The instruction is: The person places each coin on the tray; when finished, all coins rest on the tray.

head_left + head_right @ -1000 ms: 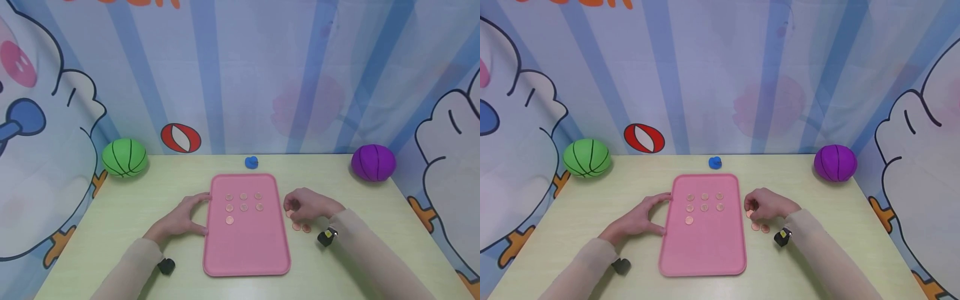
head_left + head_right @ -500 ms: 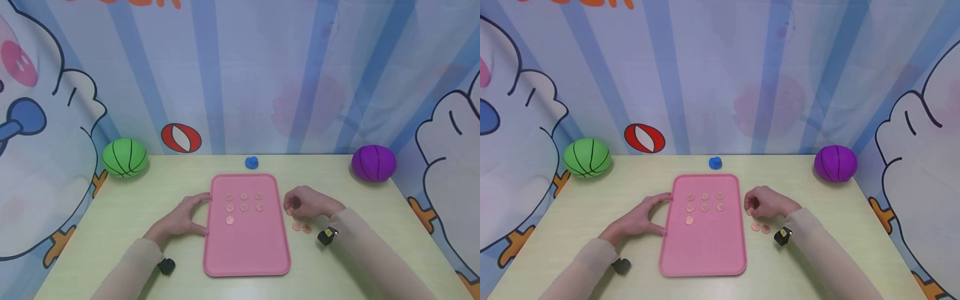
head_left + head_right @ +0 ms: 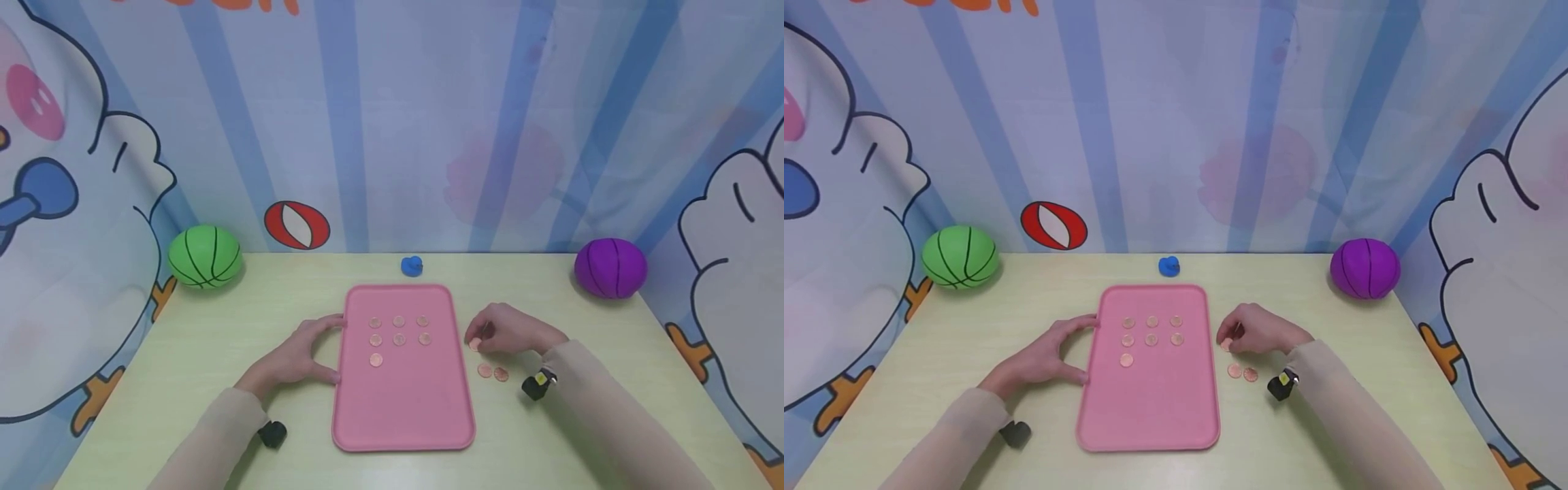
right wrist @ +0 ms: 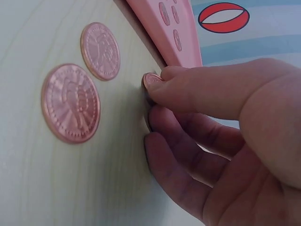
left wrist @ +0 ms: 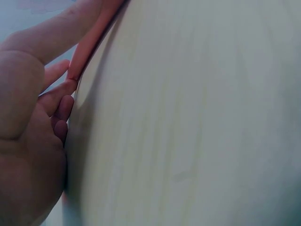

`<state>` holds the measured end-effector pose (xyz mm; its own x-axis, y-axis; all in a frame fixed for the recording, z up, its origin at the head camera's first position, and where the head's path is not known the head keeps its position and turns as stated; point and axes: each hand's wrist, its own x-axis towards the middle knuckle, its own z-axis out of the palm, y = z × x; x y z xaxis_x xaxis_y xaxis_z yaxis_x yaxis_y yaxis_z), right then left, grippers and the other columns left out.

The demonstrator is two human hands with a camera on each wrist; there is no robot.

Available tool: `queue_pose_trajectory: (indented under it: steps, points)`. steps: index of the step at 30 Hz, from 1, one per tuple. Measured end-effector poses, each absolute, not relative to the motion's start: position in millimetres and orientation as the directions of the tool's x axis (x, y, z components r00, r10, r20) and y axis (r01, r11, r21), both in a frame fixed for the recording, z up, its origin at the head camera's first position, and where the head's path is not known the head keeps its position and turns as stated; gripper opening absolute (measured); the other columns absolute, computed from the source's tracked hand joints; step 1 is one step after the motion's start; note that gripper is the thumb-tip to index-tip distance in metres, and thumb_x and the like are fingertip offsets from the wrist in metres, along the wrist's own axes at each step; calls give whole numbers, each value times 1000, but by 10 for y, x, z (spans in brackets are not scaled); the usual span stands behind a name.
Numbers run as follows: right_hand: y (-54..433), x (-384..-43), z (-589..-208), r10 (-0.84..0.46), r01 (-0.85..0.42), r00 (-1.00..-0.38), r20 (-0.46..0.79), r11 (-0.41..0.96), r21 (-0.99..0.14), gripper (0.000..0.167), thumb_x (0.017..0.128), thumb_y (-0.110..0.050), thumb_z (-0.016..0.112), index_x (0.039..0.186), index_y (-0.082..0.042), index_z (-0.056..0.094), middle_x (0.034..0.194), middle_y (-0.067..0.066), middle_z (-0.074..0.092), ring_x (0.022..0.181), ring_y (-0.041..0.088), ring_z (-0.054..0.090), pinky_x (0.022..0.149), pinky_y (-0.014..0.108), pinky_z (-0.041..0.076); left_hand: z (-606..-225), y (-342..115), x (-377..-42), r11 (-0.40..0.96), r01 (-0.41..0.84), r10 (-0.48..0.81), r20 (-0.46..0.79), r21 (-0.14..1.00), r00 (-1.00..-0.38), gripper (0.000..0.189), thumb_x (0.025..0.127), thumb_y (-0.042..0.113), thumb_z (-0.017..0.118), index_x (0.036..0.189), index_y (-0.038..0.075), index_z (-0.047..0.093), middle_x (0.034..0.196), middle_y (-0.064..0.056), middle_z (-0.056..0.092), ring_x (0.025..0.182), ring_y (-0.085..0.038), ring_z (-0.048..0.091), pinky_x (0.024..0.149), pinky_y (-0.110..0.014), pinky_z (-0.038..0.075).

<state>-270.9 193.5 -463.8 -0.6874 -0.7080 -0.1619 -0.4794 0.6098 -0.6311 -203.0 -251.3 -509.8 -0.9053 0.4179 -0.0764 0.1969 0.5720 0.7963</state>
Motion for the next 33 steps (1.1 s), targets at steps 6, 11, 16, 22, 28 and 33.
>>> queue_pose_trajectory:
  steps: [6, 11, 16, 22, 28, 33]
  points:
    - [1951, -2737, -4617, -713, -481, -682, -161, 603, -636, 25, 87, 2, 76, 110, -8, 81, 100, -2, 78, 89, 10, 69, 82, 27, 59, -5089, -2509, -2039, 565, 207, 419, -61, 799, -906, 103, 70, 33, 99, 158, 25, 46, 169, -3, 35, 156, -38, 23, 124, -71, 18]
    - [1961, -2740, -4615, -733, -505, -665, -143, 583, -637, 26, 87, 4, 77, 111, -4, 81, 101, 0, 79, 88, 11, 69, 81, 26, 59, -5094, -2506, -2044, 560, 216, 424, -53, 800, -904, 102, 71, 32, 99, 158, 24, 46, 169, -3, 35, 156, -38, 23, 124, -71, 18]
    - [1960, -2725, -4602, -730, -498, -667, -151, 588, -637, 27, 86, 5, 77, 112, -3, 81, 101, 2, 79, 89, 11, 70, 82, 26, 60, -5097, -2507, -2042, 566, 208, 419, -60, 798, -906, 103, 70, 35, 99, 158, 26, 46, 168, -2, 36, 156, -37, 24, 124, -71, 19]
    - [1971, -2729, -4610, -734, -500, -661, -152, 583, -641, 27, 87, 4, 77, 113, -2, 80, 103, 4, 80, 91, 12, 72, 83, 28, 61, -5101, -2509, -2041, 568, 206, 418, -64, 797, -906, 104, 70, 35, 99, 158, 25, 46, 168, -2, 36, 155, -38, 25, 123, -71, 19]
    - [1971, -2712, -4617, -718, -490, -677, -161, 604, -629, 27, 86, 2, 80, 112, -3, 80, 102, 2, 79, 90, 10, 71, 84, 29, 61, -5100, -2507, -2034, 581, 175, 403, -95, 795, -910, 106, 69, 36, 100, 159, 28, 45, 168, 0, 35, 156, -35, 24, 124, -70, 20]
    - [1972, -2705, -4625, -710, -489, -685, -164, 615, -618, 26, 85, 0, 82, 111, -5, 80, 99, -1, 78, 87, 9, 67, 81, 27, 60, -5114, -2505, -2038, 582, 179, 403, -90, 793, -911, 105, 68, 37, 100, 158, 30, 46, 168, 2, 36, 156, -34, 24, 124, -69, 20]
